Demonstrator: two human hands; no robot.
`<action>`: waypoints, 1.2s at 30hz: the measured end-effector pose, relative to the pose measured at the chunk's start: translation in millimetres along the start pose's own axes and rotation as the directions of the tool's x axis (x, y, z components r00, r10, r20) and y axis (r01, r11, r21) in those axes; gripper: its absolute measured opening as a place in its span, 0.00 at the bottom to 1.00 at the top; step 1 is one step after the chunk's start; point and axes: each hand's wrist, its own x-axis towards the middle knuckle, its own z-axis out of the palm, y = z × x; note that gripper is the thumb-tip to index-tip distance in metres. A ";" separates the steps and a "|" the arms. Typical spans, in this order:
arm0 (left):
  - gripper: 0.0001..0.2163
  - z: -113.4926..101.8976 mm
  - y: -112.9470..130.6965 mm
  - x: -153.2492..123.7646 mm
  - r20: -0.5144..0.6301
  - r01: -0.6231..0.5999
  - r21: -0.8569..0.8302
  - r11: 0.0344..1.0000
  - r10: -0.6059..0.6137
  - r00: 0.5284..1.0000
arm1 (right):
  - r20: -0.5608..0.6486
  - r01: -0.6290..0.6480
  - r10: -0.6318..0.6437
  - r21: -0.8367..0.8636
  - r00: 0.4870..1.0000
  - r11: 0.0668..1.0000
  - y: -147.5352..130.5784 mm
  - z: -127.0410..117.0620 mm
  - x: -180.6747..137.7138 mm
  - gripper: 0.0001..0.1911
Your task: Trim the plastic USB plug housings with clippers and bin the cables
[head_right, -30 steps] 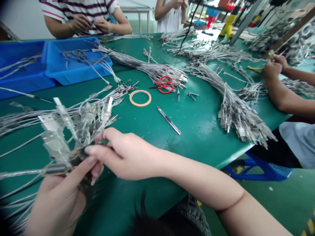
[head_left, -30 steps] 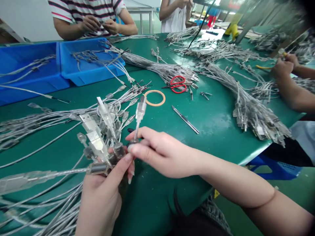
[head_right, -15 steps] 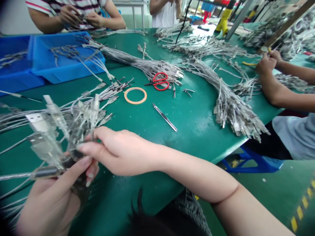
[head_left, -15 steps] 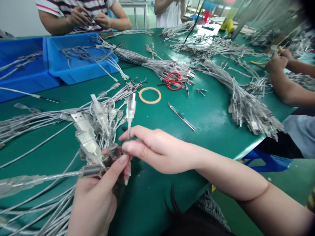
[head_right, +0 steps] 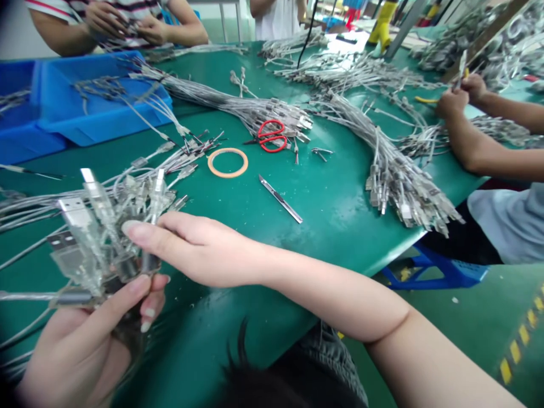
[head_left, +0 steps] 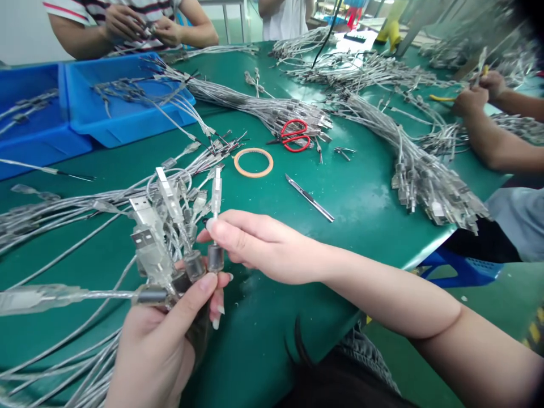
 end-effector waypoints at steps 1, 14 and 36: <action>0.13 -0.7 0.2 -0.4 0.002 0.001 0.007 1.000 -0.001 1.000 | 0.003 -0.028 0.028 0.073 1.000 0.997 0.5 -1.2 0.7 0.13; 0.09 -2.8 2.4 -3.5 -0.020 0.044 -0.063 0.997 -0.045 0.999 | 0.056 -0.163 0.161 0.585 0.985 0.794 9.2 -1.0 2.1 0.16; 0.05 0.7 1.5 -8.7 0.035 -0.054 -0.090 0.994 0.057 0.998 | 0.137 -0.136 0.111 0.184 0.984 0.974 -0.1 12.0 -10.2 0.12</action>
